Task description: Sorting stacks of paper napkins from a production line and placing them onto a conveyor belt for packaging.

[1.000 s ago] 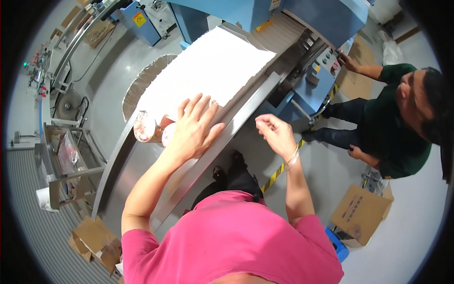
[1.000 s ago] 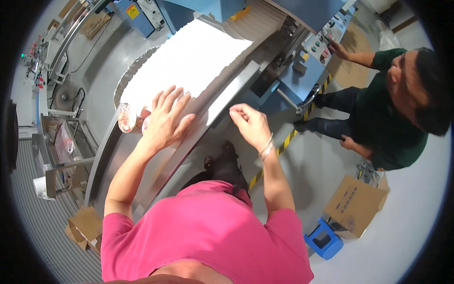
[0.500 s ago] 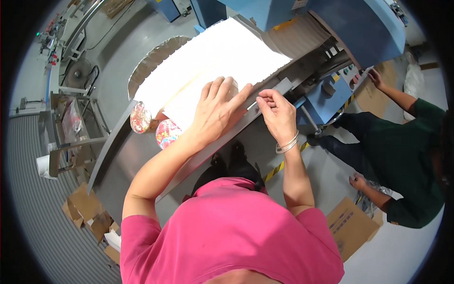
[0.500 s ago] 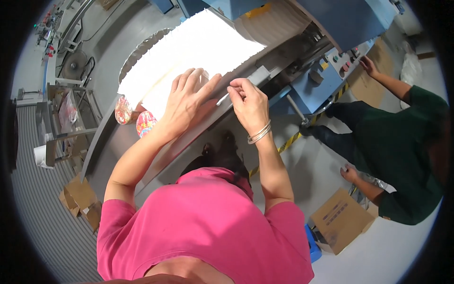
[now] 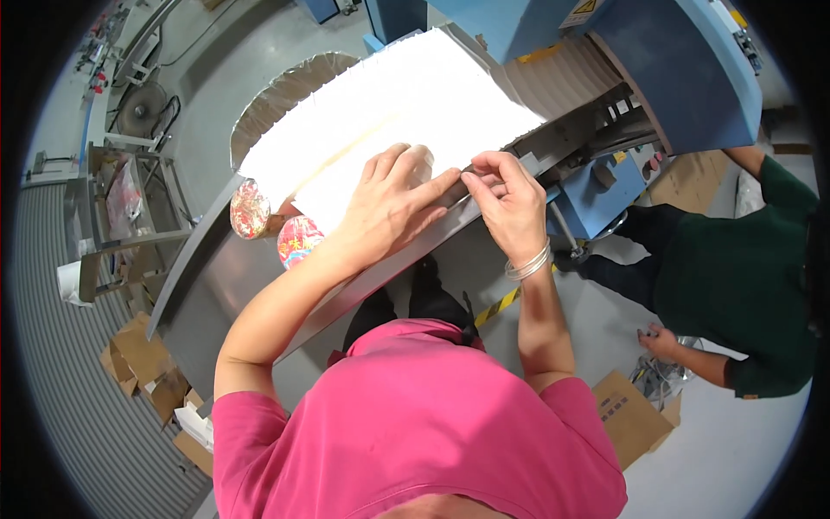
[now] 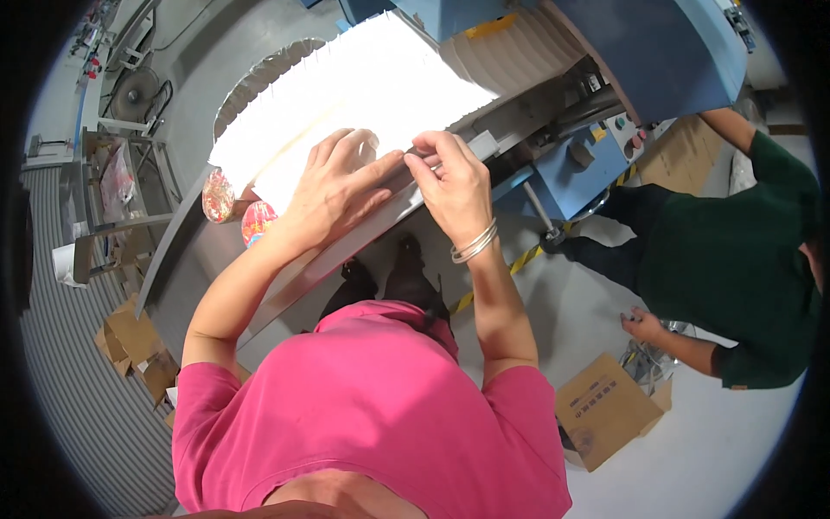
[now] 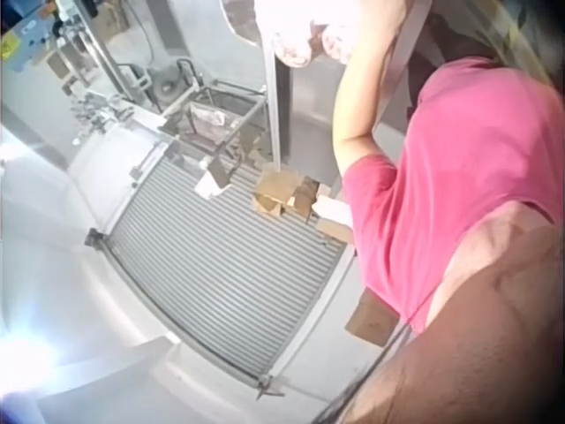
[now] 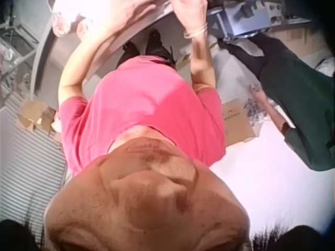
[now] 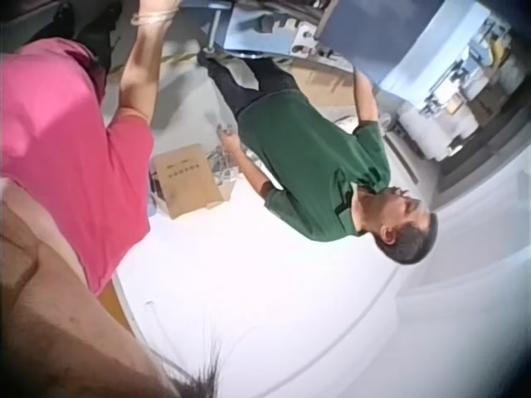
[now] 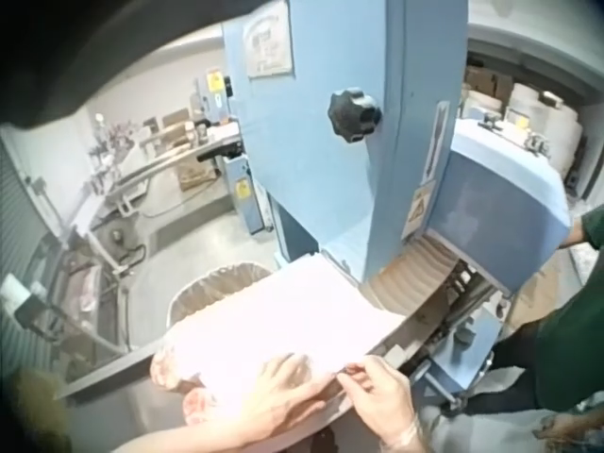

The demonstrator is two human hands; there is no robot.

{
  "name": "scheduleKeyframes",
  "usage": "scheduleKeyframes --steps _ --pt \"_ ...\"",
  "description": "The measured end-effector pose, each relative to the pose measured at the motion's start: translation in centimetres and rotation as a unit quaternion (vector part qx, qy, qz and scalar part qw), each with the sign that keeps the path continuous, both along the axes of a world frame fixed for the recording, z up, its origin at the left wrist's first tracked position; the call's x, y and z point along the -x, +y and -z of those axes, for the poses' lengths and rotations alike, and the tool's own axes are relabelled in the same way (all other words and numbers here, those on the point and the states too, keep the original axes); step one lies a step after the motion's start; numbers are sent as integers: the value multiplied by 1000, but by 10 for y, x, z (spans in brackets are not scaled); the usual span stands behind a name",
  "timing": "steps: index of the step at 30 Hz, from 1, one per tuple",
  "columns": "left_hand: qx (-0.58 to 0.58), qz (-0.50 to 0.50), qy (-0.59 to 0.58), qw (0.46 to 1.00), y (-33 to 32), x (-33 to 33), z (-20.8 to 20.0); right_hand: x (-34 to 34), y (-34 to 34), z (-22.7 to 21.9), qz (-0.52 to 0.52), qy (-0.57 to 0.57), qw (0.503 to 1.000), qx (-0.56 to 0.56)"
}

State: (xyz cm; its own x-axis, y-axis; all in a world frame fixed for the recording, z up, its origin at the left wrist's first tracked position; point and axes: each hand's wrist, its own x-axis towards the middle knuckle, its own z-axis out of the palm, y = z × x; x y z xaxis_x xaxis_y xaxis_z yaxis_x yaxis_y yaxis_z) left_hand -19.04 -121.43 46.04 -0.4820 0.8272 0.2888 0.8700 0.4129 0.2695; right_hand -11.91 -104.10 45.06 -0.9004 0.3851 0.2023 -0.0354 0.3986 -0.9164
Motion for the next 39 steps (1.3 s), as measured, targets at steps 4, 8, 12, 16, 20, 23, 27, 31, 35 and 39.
scheduleKeyframes --steps 4,8,12,16,20,23,27,31,35,39 --pt "0 10 -19 1000 -1 3 -2 3 2 0 -13 -9 999 -40" --pt "3 9 -31 999 -3 3 -4 6 3 4 -31 24 994 -98" --pt "-1 8 -33 999 -5 4 -2 8 -2 6 -21 24 986 -164" --pt "-3 12 -37 999 -5 3 -1 9 -2 11 -13 35 985 -171" --pt "-4 21 -42 999 -7 4 -3 7 0 7 -31 49 995 -83" --pt "23 17 -26 999 -4 4 -4 9 2 5 -35 44 995 -86" --pt "31 10 -21 999 -6 8 0 15 -2 3 -26 19 996 -78" --pt "45 10 -7 999 2 6 -6 12 4 -2 -7 -1 999 -42" --pt "44 10 3 999 2 10 -3 17 0 2 13 -33 999 -10" --pt "41 20 5 999 2 10 -4 16 -3 4 26 -2 998 -49"
